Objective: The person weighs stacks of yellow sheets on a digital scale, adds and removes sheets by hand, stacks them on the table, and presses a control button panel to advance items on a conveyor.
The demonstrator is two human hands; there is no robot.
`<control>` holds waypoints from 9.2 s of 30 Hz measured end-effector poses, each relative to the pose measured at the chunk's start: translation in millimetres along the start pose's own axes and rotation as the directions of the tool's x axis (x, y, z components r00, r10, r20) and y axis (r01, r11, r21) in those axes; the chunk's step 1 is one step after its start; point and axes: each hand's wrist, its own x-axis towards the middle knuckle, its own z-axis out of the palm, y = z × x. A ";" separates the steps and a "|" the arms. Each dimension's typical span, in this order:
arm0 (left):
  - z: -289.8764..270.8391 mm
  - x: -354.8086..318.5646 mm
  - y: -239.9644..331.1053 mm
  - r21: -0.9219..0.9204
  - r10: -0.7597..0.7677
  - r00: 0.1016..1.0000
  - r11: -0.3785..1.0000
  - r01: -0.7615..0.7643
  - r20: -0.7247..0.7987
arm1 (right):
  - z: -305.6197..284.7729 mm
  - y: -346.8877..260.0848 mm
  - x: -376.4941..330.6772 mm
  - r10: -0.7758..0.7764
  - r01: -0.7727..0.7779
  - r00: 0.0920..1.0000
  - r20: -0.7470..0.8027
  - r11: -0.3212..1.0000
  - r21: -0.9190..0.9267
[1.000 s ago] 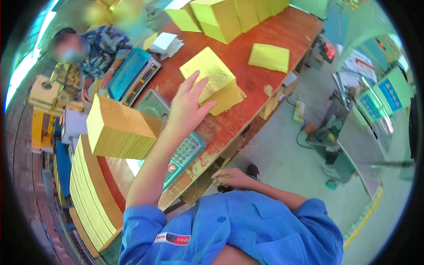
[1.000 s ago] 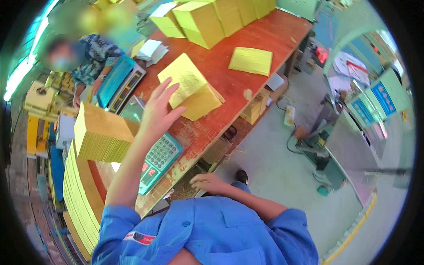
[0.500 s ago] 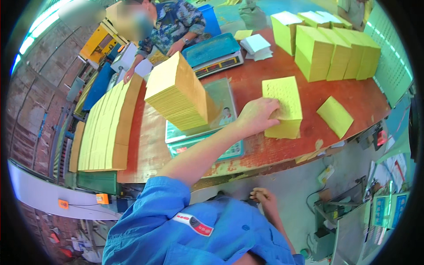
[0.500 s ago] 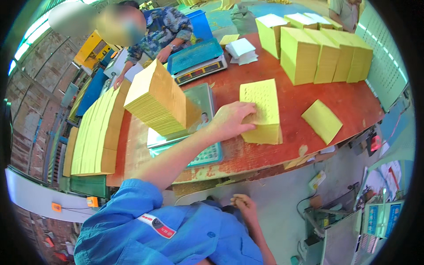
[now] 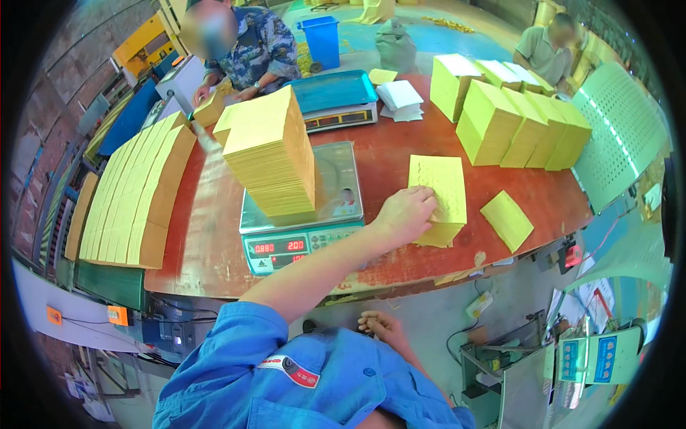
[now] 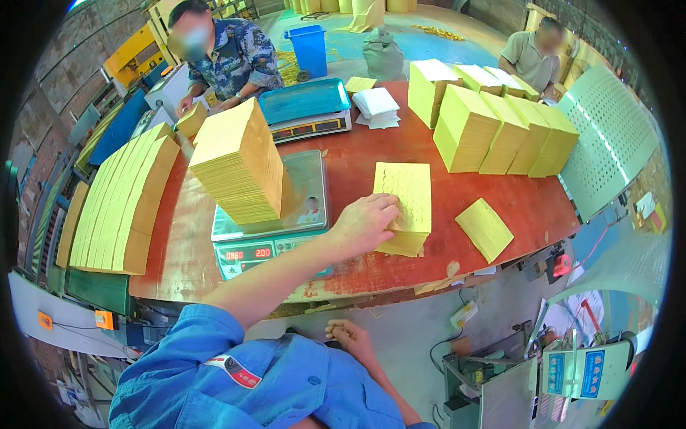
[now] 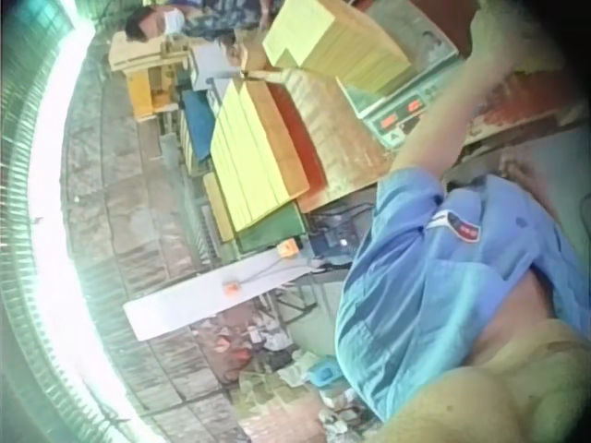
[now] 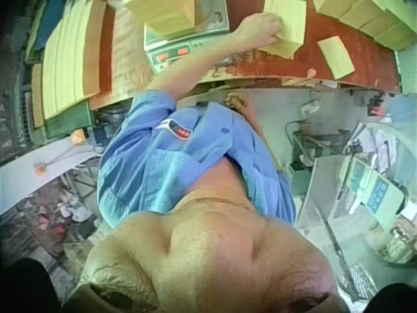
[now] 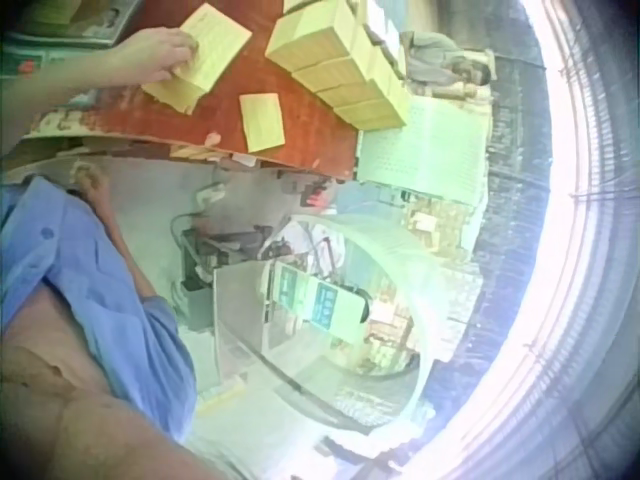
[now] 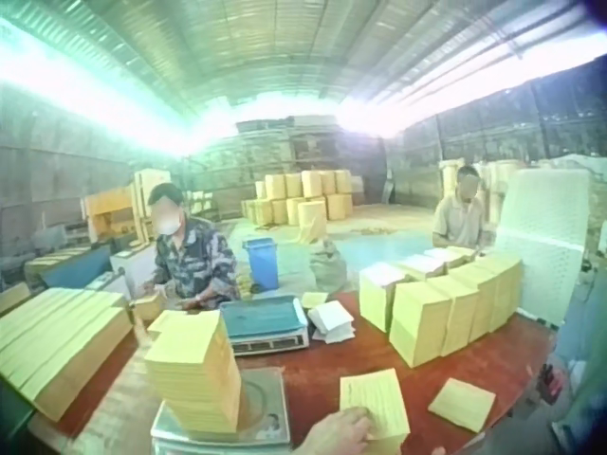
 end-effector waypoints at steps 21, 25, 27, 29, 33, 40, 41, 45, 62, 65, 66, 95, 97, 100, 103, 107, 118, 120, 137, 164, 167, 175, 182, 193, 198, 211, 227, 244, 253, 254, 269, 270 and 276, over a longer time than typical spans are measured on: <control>-85.2 -233.1 -38.0 -0.487 -0.341 0.926 0.789 0.376 0.163 | 49.0 -199.7 -21.3 -0.670 0.417 0.739 -0.072 0.538 -0.732; -67.9 -183.7 -20.0 -0.848 -0.416 0.843 0.251 0.468 0.342 | -33.5 -269.3 36.9 -0.680 0.383 0.435 -0.590 0.733 -0.563; -49.3 -125.3 -7.7 -0.963 -0.487 0.864 0.148 0.227 0.129 | -82.2 -253.5 78.6 -0.443 0.384 0.695 -0.567 0.894 -0.228; -43.6 -70.6 3.4 -0.797 -0.452 0.891 0.554 0.238 -0.048 | -128.3 -255.7 123.6 -0.181 0.240 0.909 -0.376 0.964 0.116; -34.8 3.0 -4.6 -0.110 -0.139 0.990 0.984 0.138 0.002 | -110.8 -293.6 156.9 0.185 -0.208 0.976 -0.117 0.950 -0.231; -4.7 40.8 2.1 0.013 -0.290 0.919 0.955 0.297 0.267 | -111.9 -437.6 424.0 -0.731 0.528 0.657 0.186 0.270 -0.805; -2.0 44.5 0.8 -0.019 -0.297 0.908 0.948 0.316 0.295 | -117.6 -444.7 481.5 -0.810 0.553 0.536 0.237 0.124 -0.824; 0.3 41.5 -8.9 -0.075 -0.324 0.882 0.927 0.369 0.342 | -145.1 -454.2 651.4 -0.618 0.247 0.707 0.344 -0.239 -0.939; 9.3 44.6 -12.6 -0.059 -0.450 0.850 0.874 0.482 0.273 | -132.4 -468.7 695.3 -0.445 0.117 0.840 0.310 -0.410 -0.905; 5.8 43.5 -18.9 -0.047 -0.427 0.859 0.888 0.457 0.281 | -152.4 -457.1 727.5 -0.467 0.163 0.774 0.428 -0.506 -0.847; 4.3 43.5 -21.2 -0.038 -0.413 0.861 0.896 0.442 0.297 | -160.5 -451.4 733.6 -0.437 0.147 0.813 0.385 -0.485 -0.862; 6.6 37.5 -6.4 -0.023 -0.390 0.913 0.918 0.395 0.119 | -108.0 -456.9 407.4 -0.639 0.538 0.703 0.311 0.192 -0.821; 3.3 39.7 -5.1 -0.020 -0.372 0.925 0.927 0.374 0.076 | -130.5 -413.6 356.2 -0.644 0.652 0.431 0.632 -0.263 -0.711; 2.2 37.2 -2.2 0.007 -0.337 0.940 0.941 0.337 0.061 | -191.2 -332.9 286.2 -0.389 0.563 0.542 0.745 -0.490 -0.665; 4.7 28.3 -3.5 0.048 -0.278 0.955 0.960 0.274 0.101 | -190.8 -301.1 239.2 -0.282 0.406 0.780 0.559 -0.452 -0.794; 11.5 29.5 0.7 0.077 -0.228 0.970 0.972 0.223 0.078 | -187.1 -310.6 223.6 -0.371 0.399 0.811 0.452 -0.215 -0.892; 8.7 27.4 10.7 0.122 -0.256 0.963 0.962 0.244 0.089 | -218.0 -314.5 246.6 -0.470 0.574 0.700 0.537 -0.076 -0.815; 7.9 29.5 10.4 0.129 -0.280 0.956 0.955 0.268 0.087 | -219.2 -316.0 249.6 -0.457 0.567 0.719 0.524 -0.051 -0.822; -10.4 96.6 36.5 -0.915 -0.662 0.640 -0.353 0.194 0.391 | -151.3 -379.5 121.5 -0.812 0.604 0.263 0.522 -0.283 -0.745; -210.8 -452.9 -90.8 -0.879 -0.892 0.415 0.335 0.341 -0.179 | 298.0 -30.0 190.7 -0.547 0.646 0.738 0.395 0.742 -0.181; -166.2 -494.8 -127.5 -0.911 -0.895 0.426 0.278 0.306 -0.130 | 317.9 6.1 198.2 -0.527 0.622 0.773 0.354 0.741 -0.253; -113.3 -511.1 -154.4 -0.897 -0.908 0.274 0.381 0.226 -0.317 | 339.1 35.5 202.4 -0.472 0.573 0.818 0.328 0.714 -0.403; -113.5 -512.1 -174.5 -0.945 -0.929 0.275 0.294 0.147 -0.246 | 352.4 31.5 210.1 -0.538 0.609 0.791 0.291 0.651 -0.453; -221.1 -485.7 -173.0 -0.818 -0.803 0.577 0.430 0.383 -0.152 | 349.4 -106.2 136.4 -0.267 0.436 0.892 0.365 0.726 -0.532; -307.8 -362.5 -153.9 -0.552 -0.638 0.764 0.673 0.493 -0.095 | 326.6 -203.7 110.0 -0.405 0.590 0.801 0.440 0.416 -0.692; -285.2 -146.2 -193.1 -0.975 -0.572 0.820 0.159 0.154 0.036 | 261.2 -355.0 195.3 -0.529 0.469 0.849 0.007 0.747 -0.472; -259.1 -121.5 -242.5 -0.863 -0.703 0.696 0.253 0.439 0.148 | 225.9 -355.5 202.2 -0.384 0.258 0.923 0.003 0.617 -0.744; -243.0 -139.5 -205.9 -0.649 -0.731 0.664 0.584 0.487 -0.159 | 202.8 -330.6 207.5 -0.603 0.386 0.792 0.094 0.374 -0.843; -232.6 -228.9 -201.4 -0.520 -0.573 0.535 0.812 0.265 -0.621 | 145.3 -286.8 125.7 -0.717 0.577 0.694 -0.068 0.610 -0.543; -233.0 -251.9 -204.5 -0.548 -0.603 0.507 0.790 0.274 -0.616 | 132.0 -276.0 115.3 -0.712 0.564 0.694 -0.106 0.629 -0.535; -211.6 -347.3 -183.0 -0.649 -0.871 0.233 0.480 0.590 -0.433 | 81.2 -257.3 107.9 -0.560 0.492 0.826 -0.055 0.766 -0.414; -210.9 -340.2 -180.1 -0.662 -0.876 0.241 0.474 0.580 -0.417 | 81.1 -258.2 110.4 -0.562 0.501 0.827 -0.028 0.759 -0.414; -209.0 -319.1 -186.6 -0.679 -0.875 0.288 0.484 0.552 -0.389 | 66.0 -262.7 118.9 -0.559 0.513 0.829 -0.017 0.772 -0.374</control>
